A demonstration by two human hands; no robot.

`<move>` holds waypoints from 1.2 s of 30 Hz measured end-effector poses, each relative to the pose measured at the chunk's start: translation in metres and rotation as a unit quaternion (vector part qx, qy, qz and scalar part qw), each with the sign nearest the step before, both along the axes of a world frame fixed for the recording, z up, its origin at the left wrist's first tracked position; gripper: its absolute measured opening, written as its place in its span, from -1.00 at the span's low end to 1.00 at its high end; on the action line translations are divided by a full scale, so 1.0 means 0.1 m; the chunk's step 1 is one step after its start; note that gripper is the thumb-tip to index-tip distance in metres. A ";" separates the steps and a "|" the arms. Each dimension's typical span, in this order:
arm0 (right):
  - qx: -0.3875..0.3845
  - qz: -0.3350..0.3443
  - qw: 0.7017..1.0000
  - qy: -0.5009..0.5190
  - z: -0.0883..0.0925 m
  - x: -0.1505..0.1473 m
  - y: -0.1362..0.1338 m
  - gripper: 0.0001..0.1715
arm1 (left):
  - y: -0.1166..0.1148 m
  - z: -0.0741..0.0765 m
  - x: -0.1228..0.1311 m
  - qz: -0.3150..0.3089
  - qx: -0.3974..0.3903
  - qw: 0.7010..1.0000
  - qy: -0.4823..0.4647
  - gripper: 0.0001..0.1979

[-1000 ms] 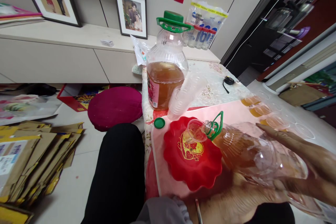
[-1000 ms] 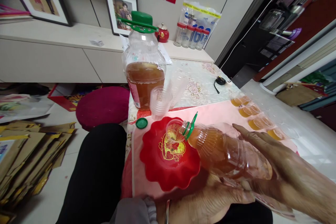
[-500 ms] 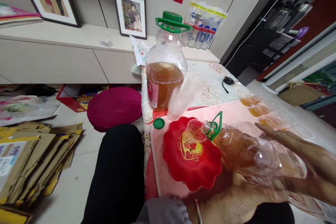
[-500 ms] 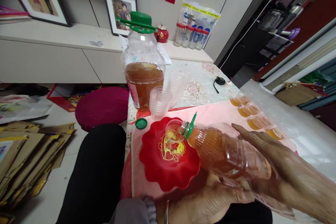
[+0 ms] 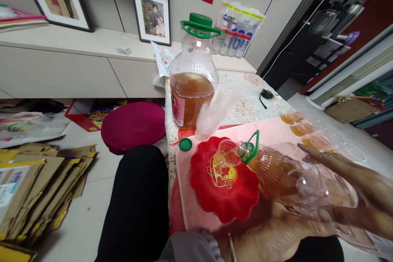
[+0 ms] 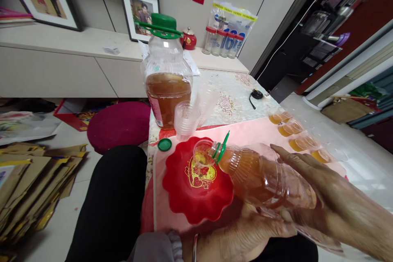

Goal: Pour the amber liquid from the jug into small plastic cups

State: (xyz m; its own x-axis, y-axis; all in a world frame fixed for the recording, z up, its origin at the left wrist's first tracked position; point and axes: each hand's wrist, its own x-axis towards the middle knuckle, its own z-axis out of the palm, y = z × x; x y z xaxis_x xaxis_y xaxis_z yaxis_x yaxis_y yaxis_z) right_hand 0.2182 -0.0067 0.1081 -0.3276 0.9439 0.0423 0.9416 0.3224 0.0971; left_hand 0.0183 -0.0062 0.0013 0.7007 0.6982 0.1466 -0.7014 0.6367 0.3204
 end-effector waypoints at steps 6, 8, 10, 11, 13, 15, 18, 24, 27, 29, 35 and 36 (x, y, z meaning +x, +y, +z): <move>-0.002 -0.006 1.000 0.001 0.02 -0.02 0.02 0.14 | 0.02 0.04 -0.02 -0.002 0.006 1.000 -0.015 -0.30; -0.002 -0.002 1.000 -0.001 0.02 -0.04 0.03 0.11 | 0.02 0.03 -0.02 0.000 0.014 1.000 -0.017 -0.29; -0.004 0.002 1.000 -0.004 0.02 -0.05 0.04 0.11 | 0.01 -0.01 -0.01 0.000 0.023 1.000 -0.009 -0.36; -0.005 0.004 1.000 -0.005 0.01 -0.05 0.03 0.12 | 0.01 -0.05 -0.01 -0.002 0.029 1.000 -0.003 -0.41; -0.004 0.004 1.000 -0.008 0.00 -0.04 0.03 0.14 | 0.02 -0.12 0.00 -0.011 0.043 0.999 0.007 -0.50; -0.002 0.004 1.000 -0.011 -0.01 -0.01 0.01 0.12 | 0.02 -0.18 -0.01 -0.023 0.057 0.998 0.012 -0.54; 0.006 0.006 1.000 -0.011 -0.02 0.00 0.01 0.11 | 0.04 -0.22 -0.01 -0.032 0.075 0.997 0.012 -0.56; 0.003 0.012 1.000 -0.005 0.00 -0.03 0.01 0.10 | 0.05 -0.23 0.00 -0.036 0.088 0.995 0.017 -0.55; 0.009 0.009 1.000 -0.009 0.01 -0.04 0.01 0.09 | 0.05 -0.23 0.00 -0.039 0.091 0.995 0.019 -0.56; 0.009 0.007 1.000 -0.010 0.01 -0.04 0.01 0.09 | 0.05 -0.23 0.00 -0.040 0.092 0.995 0.021 -0.55; 0.006 0.004 1.000 -0.014 -0.01 -0.04 0.02 0.11 | 0.07 -0.23 0.00 -0.042 0.097 0.994 0.023 -0.56; 0.007 0.004 1.000 -0.013 -0.01 -0.03 0.02 0.11 | 0.07 -0.23 0.00 -0.042 0.099 0.994 0.023 -0.56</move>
